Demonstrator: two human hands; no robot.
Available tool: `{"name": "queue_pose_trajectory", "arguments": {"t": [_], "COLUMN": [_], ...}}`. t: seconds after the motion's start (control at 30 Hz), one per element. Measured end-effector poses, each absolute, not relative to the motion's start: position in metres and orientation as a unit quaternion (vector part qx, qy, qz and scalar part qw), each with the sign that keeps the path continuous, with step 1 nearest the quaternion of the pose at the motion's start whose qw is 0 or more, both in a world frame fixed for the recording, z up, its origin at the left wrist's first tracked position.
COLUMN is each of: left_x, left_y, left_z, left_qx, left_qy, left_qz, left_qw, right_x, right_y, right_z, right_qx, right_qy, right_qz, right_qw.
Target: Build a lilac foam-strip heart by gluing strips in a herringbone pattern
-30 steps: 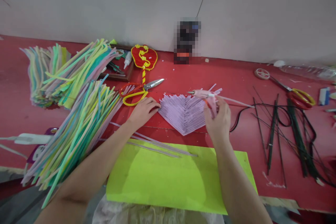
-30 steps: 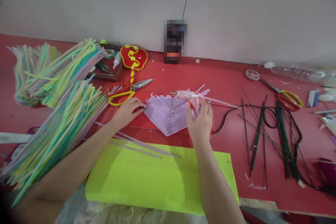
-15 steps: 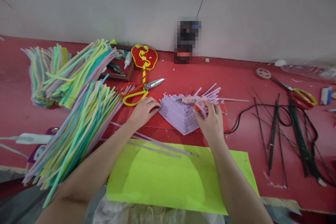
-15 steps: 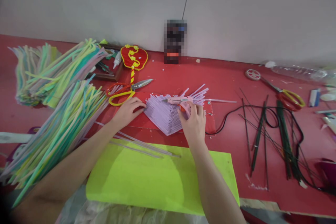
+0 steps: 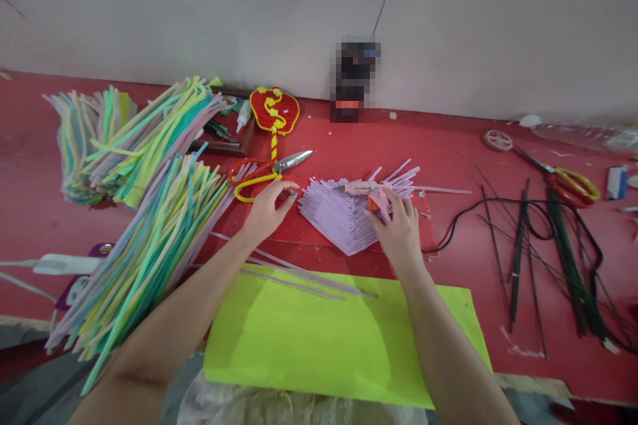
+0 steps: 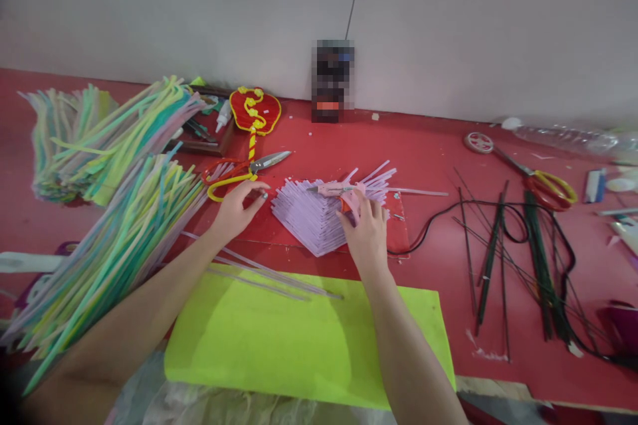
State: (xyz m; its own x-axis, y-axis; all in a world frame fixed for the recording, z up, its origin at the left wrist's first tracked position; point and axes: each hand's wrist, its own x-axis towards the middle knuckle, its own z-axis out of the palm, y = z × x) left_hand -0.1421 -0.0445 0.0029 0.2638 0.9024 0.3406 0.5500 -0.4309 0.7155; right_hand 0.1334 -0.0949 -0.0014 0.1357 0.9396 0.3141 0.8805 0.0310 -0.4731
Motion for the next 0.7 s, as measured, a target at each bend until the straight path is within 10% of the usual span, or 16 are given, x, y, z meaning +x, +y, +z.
{"name": "queue_pose_trajectory", "arguments": {"t": [0.7], "left_x": [-0.144], "left_y": [-0.052], "left_z": [0.021], "left_qx": [0.787], "left_qy": [0.485], "left_qz": [0.354], "left_qw": [0.139], "right_x": [0.177], "right_y": [-0.095], "right_z": [0.051], "right_qx": [-0.714], "right_qy": [-0.494], "right_qz": [-0.127], "right_qw": [0.479]}}
